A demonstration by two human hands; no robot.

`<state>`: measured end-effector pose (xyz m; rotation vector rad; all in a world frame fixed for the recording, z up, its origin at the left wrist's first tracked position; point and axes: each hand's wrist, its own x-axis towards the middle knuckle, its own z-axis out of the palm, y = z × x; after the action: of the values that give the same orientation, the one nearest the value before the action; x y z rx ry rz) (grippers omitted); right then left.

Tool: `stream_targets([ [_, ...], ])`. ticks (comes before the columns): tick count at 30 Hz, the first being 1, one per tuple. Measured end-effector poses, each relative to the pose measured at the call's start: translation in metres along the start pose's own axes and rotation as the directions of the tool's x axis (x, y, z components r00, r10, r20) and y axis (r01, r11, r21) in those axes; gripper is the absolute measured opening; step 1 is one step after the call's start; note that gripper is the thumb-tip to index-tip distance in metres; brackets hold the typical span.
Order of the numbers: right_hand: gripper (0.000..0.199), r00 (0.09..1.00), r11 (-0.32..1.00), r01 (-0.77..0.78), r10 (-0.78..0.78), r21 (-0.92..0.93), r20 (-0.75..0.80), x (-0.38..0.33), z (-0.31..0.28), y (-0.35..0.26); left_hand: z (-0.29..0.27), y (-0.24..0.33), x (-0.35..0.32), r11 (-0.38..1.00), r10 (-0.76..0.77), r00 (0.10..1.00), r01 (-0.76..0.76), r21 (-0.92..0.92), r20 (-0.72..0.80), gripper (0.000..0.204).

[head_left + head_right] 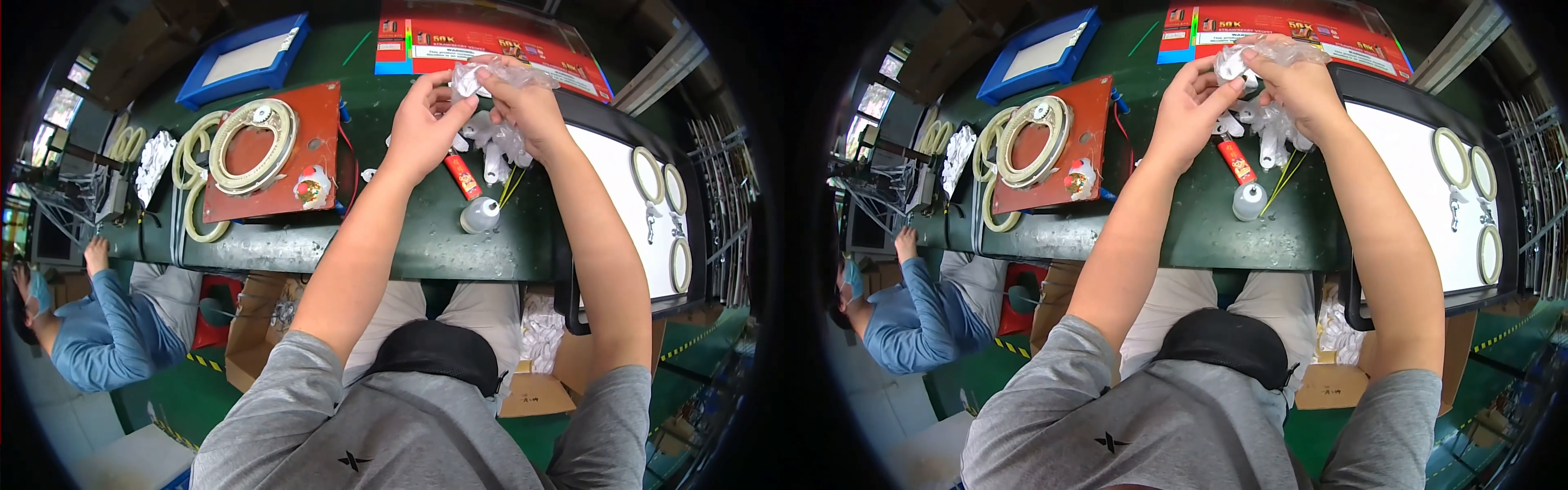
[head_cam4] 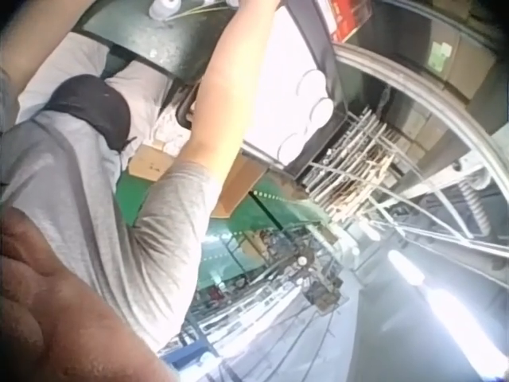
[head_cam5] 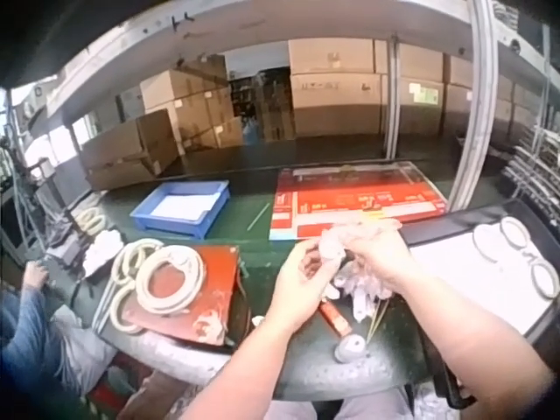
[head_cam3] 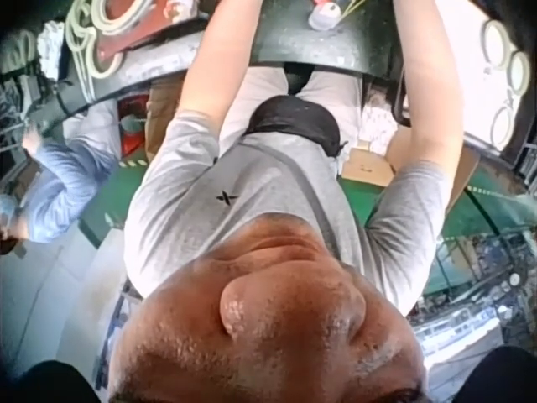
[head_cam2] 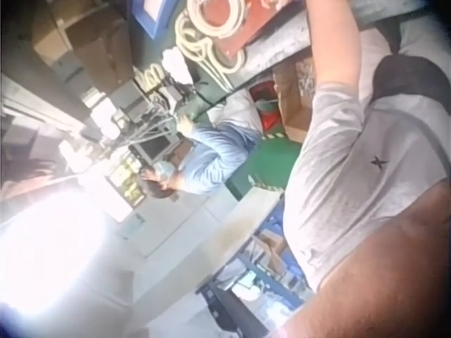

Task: Assemble small mechanical or electronic components by applying adhesive and joining parts at a factory workstation.

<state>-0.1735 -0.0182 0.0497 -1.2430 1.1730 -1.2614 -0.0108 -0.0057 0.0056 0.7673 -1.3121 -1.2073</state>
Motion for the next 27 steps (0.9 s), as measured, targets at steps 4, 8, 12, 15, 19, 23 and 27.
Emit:
stream_targets([
  [4, 0.029, 0.998, 0.998, -0.051, 0.052, -0.024, 0.046, 0.0, -0.002, 0.0, -0.004, 0.008, 0.002, 0.972, -0.139, 0.99, 0.132, -0.195, -0.019, 0.041],
  [8, 0.032, 0.998, 0.998, -0.013, 0.017, -0.067, 0.067, -0.003, 0.0, 0.003, -0.012, 0.01, 0.005, 0.888, -0.18, 0.982, 0.136, -0.44, -0.06, 0.03],
  [12, 0.037, 0.997, 0.979, 0.072, -0.066, -0.192, 0.038, -0.007, 0.005, 0.001, -0.017, 0.006, 0.007, 0.812, -0.179, 0.982, 0.116, -0.571, -0.055, 0.027],
  [15, 0.039, 0.995, 0.969, 0.028, -0.003, -0.245, 0.1, -0.011, 0.004, -0.003, -0.011, 0.0, 0.005, 0.903, -0.152, 0.985, 0.104, -0.418, -0.084, 0.031],
  [19, 0.042, 0.998, 0.946, 0.028, -0.008, -0.323, 0.063, -0.012, 0.006, -0.003, -0.007, 0.0, 0.004, 0.964, -0.098, 0.992, 0.074, -0.254, -0.083, 0.039],
  [23, 0.035, 0.999, 0.967, -0.039, 0.03, -0.251, -0.04, -0.002, 0.003, 0.003, -0.008, -0.001, 0.005, 0.982, -0.064, 0.992, 0.043, -0.185, -0.107, 0.036],
  [27, 0.025, 0.999, 0.992, -0.053, 0.052, 0.115, 0.012, 0.008, -0.01, 0.006, -0.01, -0.007, 0.006, 0.998, -0.062, 0.991, 0.06, -0.024, -0.115, 0.033],
])
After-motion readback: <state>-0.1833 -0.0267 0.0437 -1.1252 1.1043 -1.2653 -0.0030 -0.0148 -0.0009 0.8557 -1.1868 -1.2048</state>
